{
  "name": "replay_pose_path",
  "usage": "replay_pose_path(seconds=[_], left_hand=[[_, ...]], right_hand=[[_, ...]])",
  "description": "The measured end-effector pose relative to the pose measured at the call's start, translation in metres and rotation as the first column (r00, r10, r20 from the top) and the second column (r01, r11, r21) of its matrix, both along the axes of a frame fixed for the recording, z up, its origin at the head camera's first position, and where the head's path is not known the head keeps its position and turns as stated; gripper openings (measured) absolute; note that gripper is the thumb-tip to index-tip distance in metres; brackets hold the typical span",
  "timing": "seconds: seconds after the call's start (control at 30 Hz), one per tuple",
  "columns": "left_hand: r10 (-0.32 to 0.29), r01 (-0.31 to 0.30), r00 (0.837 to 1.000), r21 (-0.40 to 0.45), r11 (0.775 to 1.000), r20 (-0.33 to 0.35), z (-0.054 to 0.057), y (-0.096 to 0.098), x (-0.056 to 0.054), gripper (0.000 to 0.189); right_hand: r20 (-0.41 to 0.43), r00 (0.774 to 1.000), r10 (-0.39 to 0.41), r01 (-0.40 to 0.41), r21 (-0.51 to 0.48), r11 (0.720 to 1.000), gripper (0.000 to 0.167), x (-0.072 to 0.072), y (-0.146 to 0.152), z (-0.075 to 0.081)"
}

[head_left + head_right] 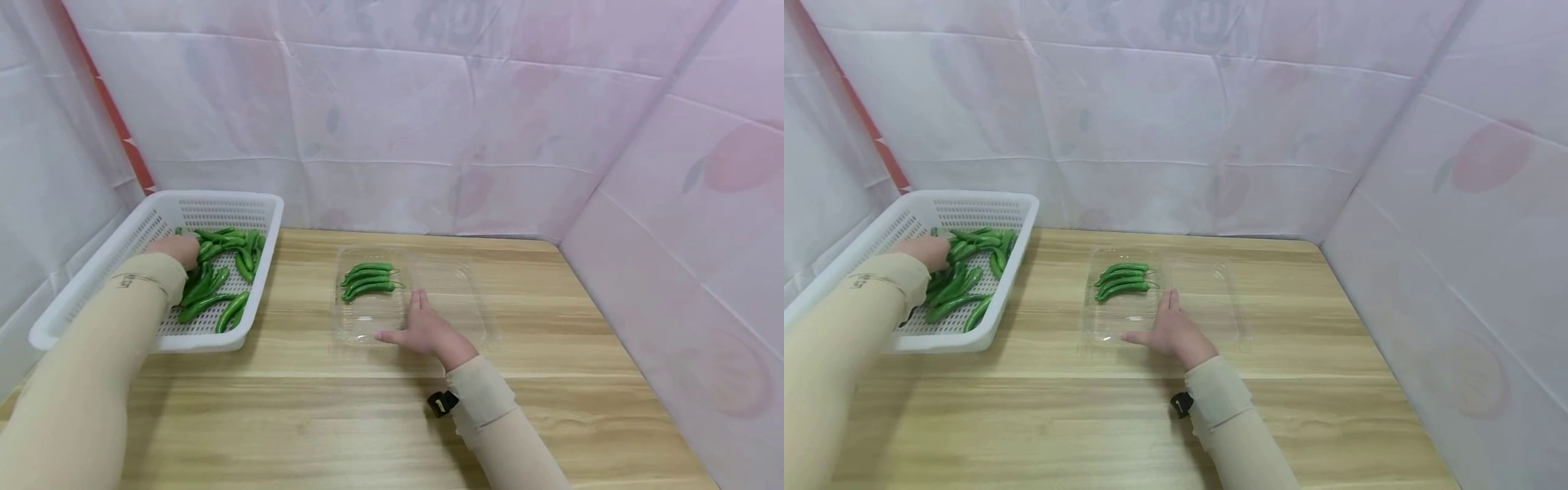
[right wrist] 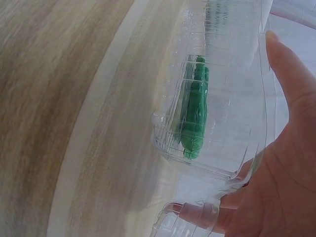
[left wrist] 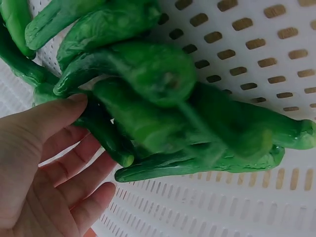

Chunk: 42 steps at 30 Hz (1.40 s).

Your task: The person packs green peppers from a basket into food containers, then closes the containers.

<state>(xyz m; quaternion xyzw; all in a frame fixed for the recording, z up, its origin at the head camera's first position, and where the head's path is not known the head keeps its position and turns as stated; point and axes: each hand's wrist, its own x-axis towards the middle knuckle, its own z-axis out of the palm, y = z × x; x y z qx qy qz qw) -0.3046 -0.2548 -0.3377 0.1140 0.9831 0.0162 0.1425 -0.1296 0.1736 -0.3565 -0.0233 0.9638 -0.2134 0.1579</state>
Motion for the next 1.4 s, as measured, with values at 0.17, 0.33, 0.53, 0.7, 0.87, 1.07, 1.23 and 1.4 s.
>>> replay_pose_path(seconds=[0.17,0.33,0.53,0.7,0.87,1.07,1.23,1.4], left_hand=[[-0.084,0.083,0.996,-0.067,0.994,-0.009,-0.004,-0.004,-0.001,0.012],[-0.077,0.078,0.997,-0.054,0.996,0.016,-0.005,-0.007,-0.004,0.015],[-0.098,0.098,0.995,-0.035,0.995,0.007,0.006,-0.004,-0.003,0.018],[-0.139,0.137,0.99,-0.047,0.989,-0.034,0.012,-0.005,-0.004,0.016],[-0.169,0.167,0.983,-0.035,0.985,-0.068,0.023,-0.003,0.0,0.014],[-0.197,0.194,0.976,-0.044,0.98,-0.089,0.038,0.001,0.007,0.014],[-0.256,0.25,0.952,-0.053,0.967,-0.17,0.047,0.005,0.011,0.012],[-0.347,0.324,0.887,-0.124,0.938,-0.304,0.057,0.011,0.019,0.013]], right_hand=[[0.006,1.0,0.007,-0.007,0.002,1.0,0.122,0.001,-0.001,0.0],[0.006,1.0,0.011,-0.011,-0.001,1.0,0.121,0.001,-0.001,0.001],[0.011,1.0,0.001,-0.001,-0.001,1.0,0.119,0.001,-0.001,0.004],[0.02,1.0,-0.001,0.002,-0.006,1.0,0.119,0.0,0.0,0.005],[0.022,1.0,0.001,-0.001,-0.004,1.0,0.119,-0.001,0.001,0.005],[0.017,1.0,0.006,-0.006,-0.003,1.0,0.119,-0.004,0.0,0.005],[0.025,1.0,0.004,-0.003,-0.005,1.0,0.118,-0.005,-0.001,0.004],[0.026,1.0,0.006,-0.006,0.001,1.0,0.118,-0.007,-0.002,0.004]])
